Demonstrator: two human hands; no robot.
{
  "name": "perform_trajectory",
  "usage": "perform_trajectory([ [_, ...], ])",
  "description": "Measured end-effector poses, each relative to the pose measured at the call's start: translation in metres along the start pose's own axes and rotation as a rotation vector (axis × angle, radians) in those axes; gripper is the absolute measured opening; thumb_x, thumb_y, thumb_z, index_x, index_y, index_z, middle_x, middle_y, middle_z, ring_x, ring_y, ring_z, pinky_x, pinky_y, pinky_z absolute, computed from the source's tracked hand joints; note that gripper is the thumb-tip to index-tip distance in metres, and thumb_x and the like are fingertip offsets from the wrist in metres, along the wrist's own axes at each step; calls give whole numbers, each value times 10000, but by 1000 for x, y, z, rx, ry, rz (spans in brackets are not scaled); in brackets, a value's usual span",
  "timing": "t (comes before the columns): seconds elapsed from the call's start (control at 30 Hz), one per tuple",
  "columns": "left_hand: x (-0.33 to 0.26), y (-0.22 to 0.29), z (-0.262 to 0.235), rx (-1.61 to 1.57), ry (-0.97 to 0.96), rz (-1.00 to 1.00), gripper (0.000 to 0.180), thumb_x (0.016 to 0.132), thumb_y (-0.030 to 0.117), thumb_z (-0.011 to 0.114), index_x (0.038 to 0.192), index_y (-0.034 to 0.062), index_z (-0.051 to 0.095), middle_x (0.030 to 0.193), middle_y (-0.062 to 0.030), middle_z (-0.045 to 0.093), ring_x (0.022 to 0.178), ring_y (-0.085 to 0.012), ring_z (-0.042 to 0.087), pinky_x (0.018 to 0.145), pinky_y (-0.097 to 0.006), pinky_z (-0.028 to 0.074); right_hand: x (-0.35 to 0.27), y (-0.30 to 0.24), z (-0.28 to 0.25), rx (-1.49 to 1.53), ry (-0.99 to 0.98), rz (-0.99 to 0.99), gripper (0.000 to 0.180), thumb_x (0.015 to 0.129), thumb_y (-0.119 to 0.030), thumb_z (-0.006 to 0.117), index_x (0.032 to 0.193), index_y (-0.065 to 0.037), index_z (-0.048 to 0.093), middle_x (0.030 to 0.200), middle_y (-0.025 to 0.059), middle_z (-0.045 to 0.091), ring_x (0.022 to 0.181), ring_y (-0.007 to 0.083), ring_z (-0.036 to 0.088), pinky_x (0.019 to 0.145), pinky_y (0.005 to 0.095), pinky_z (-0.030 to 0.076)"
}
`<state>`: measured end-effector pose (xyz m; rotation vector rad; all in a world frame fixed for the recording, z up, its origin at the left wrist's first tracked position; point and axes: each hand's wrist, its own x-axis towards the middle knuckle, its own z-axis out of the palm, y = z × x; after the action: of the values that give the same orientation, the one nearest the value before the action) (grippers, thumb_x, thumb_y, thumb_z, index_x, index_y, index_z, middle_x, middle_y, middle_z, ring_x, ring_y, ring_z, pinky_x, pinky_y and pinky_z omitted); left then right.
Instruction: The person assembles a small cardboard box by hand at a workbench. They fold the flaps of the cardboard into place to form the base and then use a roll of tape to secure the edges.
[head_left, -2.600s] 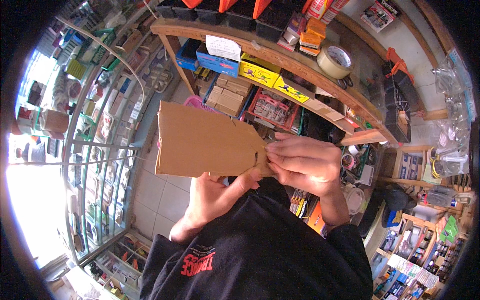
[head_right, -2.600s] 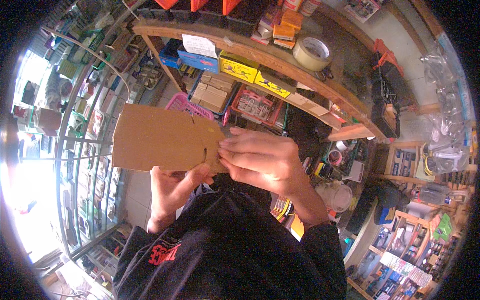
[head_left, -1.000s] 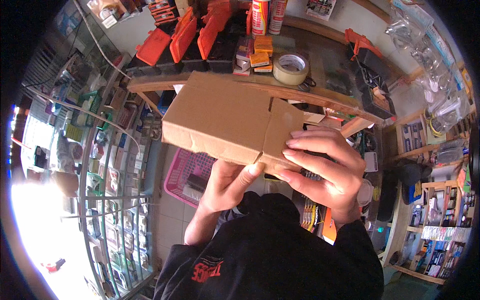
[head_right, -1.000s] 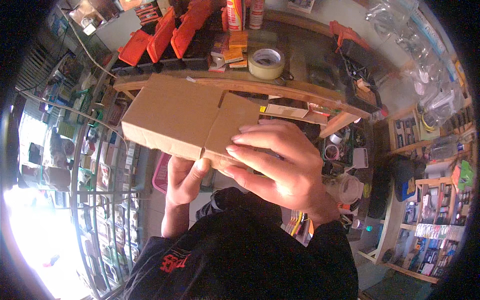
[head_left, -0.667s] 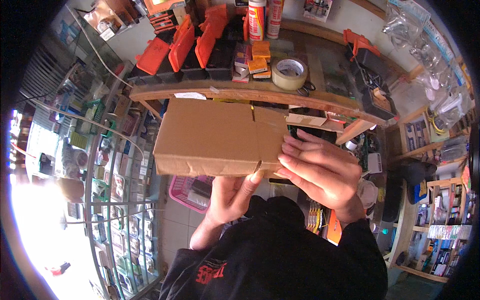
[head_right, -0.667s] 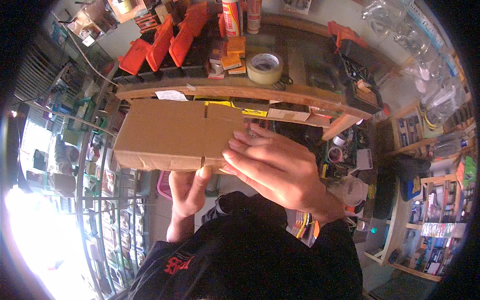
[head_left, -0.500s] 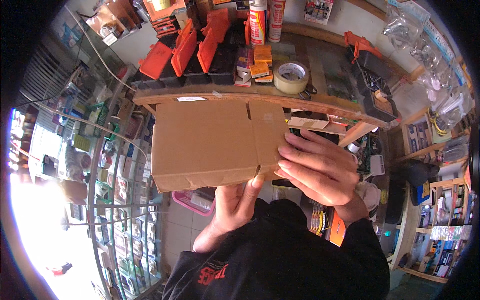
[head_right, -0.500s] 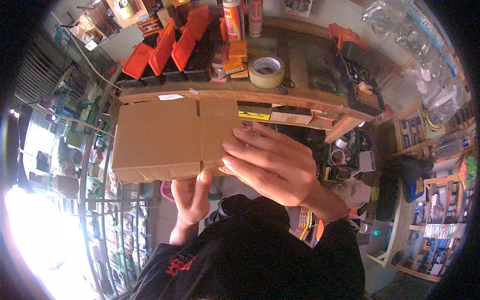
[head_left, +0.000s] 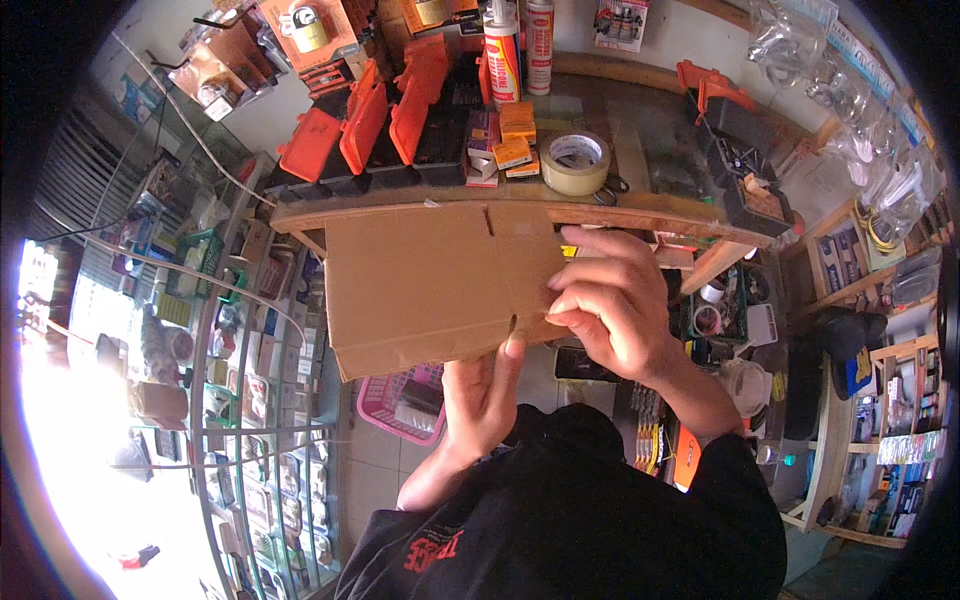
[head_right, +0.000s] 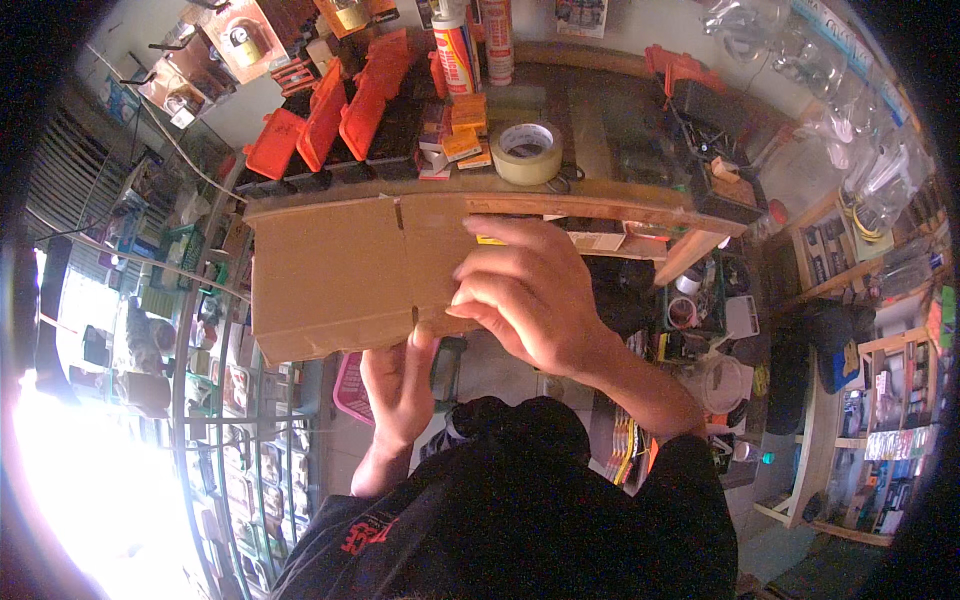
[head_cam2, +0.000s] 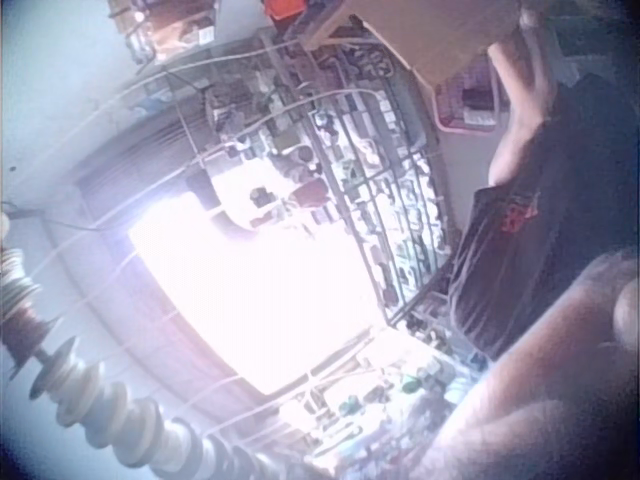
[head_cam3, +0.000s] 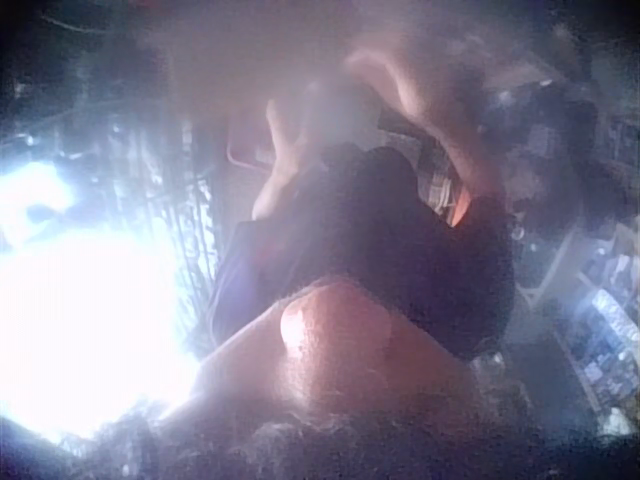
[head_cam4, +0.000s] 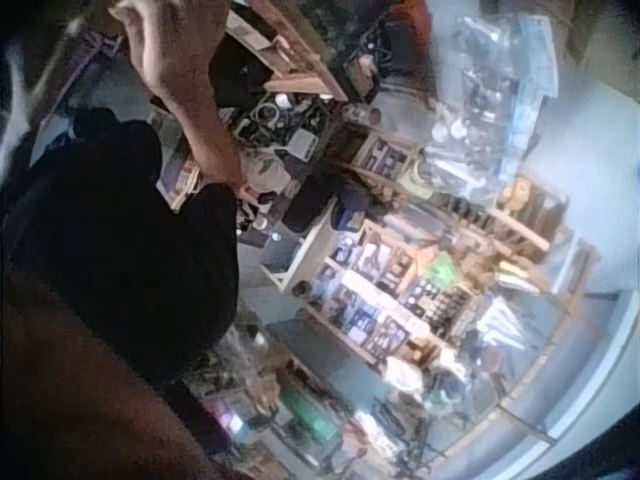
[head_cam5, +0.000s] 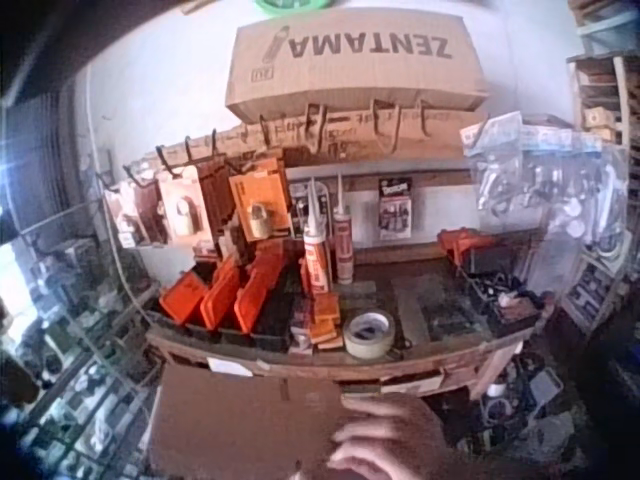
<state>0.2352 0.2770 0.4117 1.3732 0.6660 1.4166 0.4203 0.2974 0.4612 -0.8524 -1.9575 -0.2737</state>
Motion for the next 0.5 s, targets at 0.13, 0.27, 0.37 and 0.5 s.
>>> perform_trajectory([
  [0.13,7,1,-6,29,-96,-76,270,1015,24,499,1270,-63,511,1236,-126,601,1162,-157,530,1003,-297,395,3,-3,-6,195,-106,251,107,903,-127,659,907,-64,572,975,81,605,1150,335,579,978,448,416],
  [0.27,11,1,-6,-8,-115,-171,255,1022,56,508,1244,-67,538,1167,-112,638,1116,-151,547,985,-292,408,-6,-4,-4,233,-149,369,95,915,-100,635,918,-55,552,952,82,613,1094,305,598,1007,448,387],
  [0.37,9,-2,-9,28,-122,-175,262,1021,67,517,1240,-75,547,1171,-116,643,1117,-146,550,983,-294,411,-7,-7,-3,138,-167,390,95,955,-107,599,937,-39,536,903,85,623,990,240,634,946,399,445],
  [0.5,8,-6,-8,59,-159,-163,298,1022,88,527,1267,-81,536,1221,-126,630,1161,-143,534,1004,-300,399,-22,-1,-3,262,-85,628,126,1017,-128,529,966,-15,507,864,94,644,802,152,648,787,299,505],
])
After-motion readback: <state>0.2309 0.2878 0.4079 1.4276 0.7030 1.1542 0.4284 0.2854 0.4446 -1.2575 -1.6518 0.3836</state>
